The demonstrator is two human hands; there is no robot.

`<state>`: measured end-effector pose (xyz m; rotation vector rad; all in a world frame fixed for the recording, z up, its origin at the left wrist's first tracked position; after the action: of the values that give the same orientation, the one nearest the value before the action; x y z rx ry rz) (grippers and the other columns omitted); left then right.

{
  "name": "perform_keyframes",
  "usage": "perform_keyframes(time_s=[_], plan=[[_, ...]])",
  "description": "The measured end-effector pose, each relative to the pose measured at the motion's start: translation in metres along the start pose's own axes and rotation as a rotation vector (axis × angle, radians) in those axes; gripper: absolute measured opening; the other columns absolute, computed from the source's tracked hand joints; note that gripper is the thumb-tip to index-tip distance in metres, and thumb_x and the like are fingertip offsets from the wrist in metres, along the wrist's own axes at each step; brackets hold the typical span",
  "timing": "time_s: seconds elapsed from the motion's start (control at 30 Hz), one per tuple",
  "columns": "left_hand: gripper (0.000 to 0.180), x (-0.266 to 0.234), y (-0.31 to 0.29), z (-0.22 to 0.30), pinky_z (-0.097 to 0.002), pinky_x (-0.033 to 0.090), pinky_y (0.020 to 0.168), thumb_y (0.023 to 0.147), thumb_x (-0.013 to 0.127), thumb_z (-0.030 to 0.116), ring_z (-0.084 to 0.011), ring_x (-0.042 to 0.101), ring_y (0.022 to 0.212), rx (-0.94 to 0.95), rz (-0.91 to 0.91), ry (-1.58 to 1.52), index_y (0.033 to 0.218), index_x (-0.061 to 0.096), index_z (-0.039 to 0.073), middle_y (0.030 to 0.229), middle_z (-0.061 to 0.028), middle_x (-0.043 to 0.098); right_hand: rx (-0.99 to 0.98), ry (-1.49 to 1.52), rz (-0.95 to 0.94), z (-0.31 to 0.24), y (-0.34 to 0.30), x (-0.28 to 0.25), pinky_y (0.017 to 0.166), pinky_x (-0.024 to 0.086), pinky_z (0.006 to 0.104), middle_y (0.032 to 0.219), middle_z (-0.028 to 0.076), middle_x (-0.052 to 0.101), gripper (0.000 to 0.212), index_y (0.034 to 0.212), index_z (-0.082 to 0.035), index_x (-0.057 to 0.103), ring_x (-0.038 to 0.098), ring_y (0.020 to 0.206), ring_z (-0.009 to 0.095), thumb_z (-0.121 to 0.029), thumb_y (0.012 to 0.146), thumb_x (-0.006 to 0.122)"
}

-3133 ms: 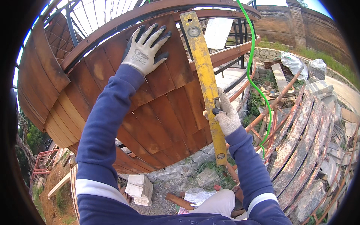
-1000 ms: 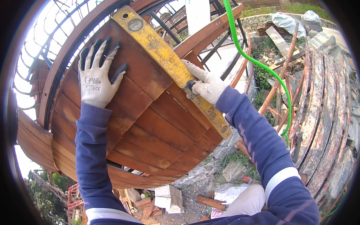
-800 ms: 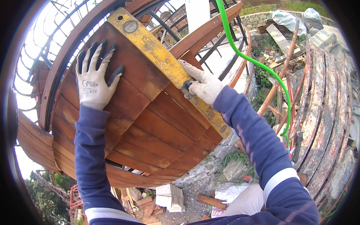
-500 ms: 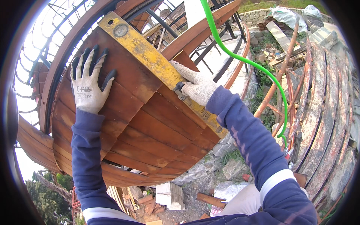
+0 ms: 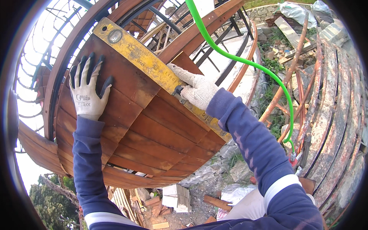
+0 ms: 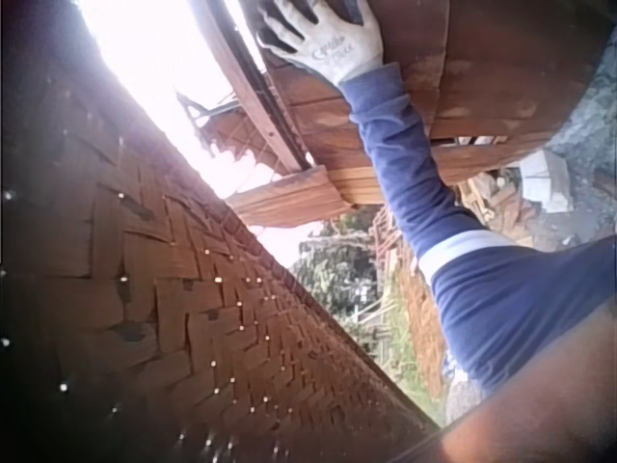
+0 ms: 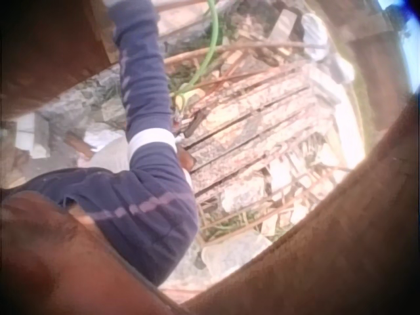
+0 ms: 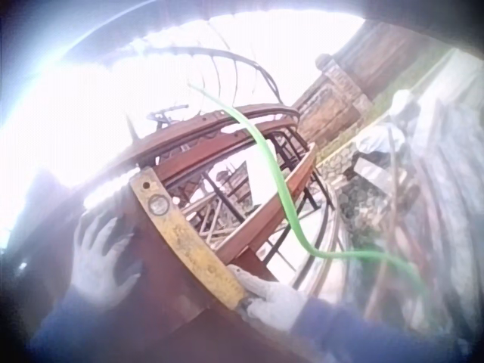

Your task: The person aligns wood panels on a structure using a spirit level and attaches them with a nail gun.

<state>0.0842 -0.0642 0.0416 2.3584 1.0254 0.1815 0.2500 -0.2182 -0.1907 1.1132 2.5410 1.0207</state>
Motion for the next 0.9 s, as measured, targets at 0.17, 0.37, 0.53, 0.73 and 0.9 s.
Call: perform_keyframes(time_s=[0.17,0.37,0.53,0.73,0.9], plan=[[0.061,0.001,0.000,0.000,-0.0519,0.020,0.124,0.088,0.073,0.037,-0.0309,0.036,0.148,-0.008,-0.012,0.013,0.146,0.055,0.024,0.157,-0.0056,0.045,0.011,0.050,-0.010,0.003,-0.001,0.001,0.086,0.052,0.0255,0.122,0.004,0.064,0.073,0.161,-0.014,0.035,0.060,0.091,0.009,0.008,0.092,0.044],[0.062,-0.001,-0.002,0.000,-0.0510,0.020,0.125,0.089,0.072,0.039,-0.0300,0.036,0.148,-0.015,0.037,-0.021,0.147,0.054,0.025,0.158,-0.0048,0.044,0.085,0.219,0.056,0.000,-0.004,0.007,0.079,0.055,0.0240,0.118,0.004,0.068,0.068,0.158,-0.016,0.040,0.063,0.089,0.008,0.004,0.094,0.048],[0.063,-0.001,-0.001,-0.003,-0.0502,0.021,0.124,0.089,0.071,0.046,-0.0241,0.036,0.148,-0.040,0.049,-0.037,0.146,0.054,0.027,0.157,-0.0006,0.045,-0.013,0.371,0.175,-0.023,-0.086,0.022,0.083,0.056,0.0253,0.139,0.004,0.057,0.073,0.158,-0.010,0.038,0.060,0.097,0.006,0.013,0.089,0.038],[0.060,0.003,-0.006,-0.006,-0.0482,0.025,0.123,0.091,0.071,0.042,-0.0253,0.042,0.144,-0.068,0.118,-0.050,0.145,0.055,0.023,0.153,-0.0029,0.050,0.055,0.227,0.252,-0.083,-0.240,0.028,0.074,0.053,0.0240,0.134,0.010,0.054,0.090,0.157,0.001,0.030,0.059,0.084,0.009,-0.023,0.084,0.076],[0.062,0.013,-0.009,-0.016,-0.0485,0.032,0.118,0.090,0.071,0.047,-0.0252,0.047,0.140,-0.092,0.225,-0.040,0.146,0.055,0.025,0.148,-0.0013,0.055,-0.211,0.074,0.612,-0.184,-0.334,-0.027,0.058,0.049,0.0234,0.103,0.013,0.060,0.102,0.151,0.008,0.034,0.058,0.066,0.013,-0.044,0.078,0.084]])
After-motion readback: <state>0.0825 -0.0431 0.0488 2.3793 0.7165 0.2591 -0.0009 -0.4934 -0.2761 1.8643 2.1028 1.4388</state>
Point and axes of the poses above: each hand's wrist, its own y-axis towards the middle knuckle, its own x-axis out of the palm, z = x × y, the point moved 3 cm from there along y, towards the middle knuckle
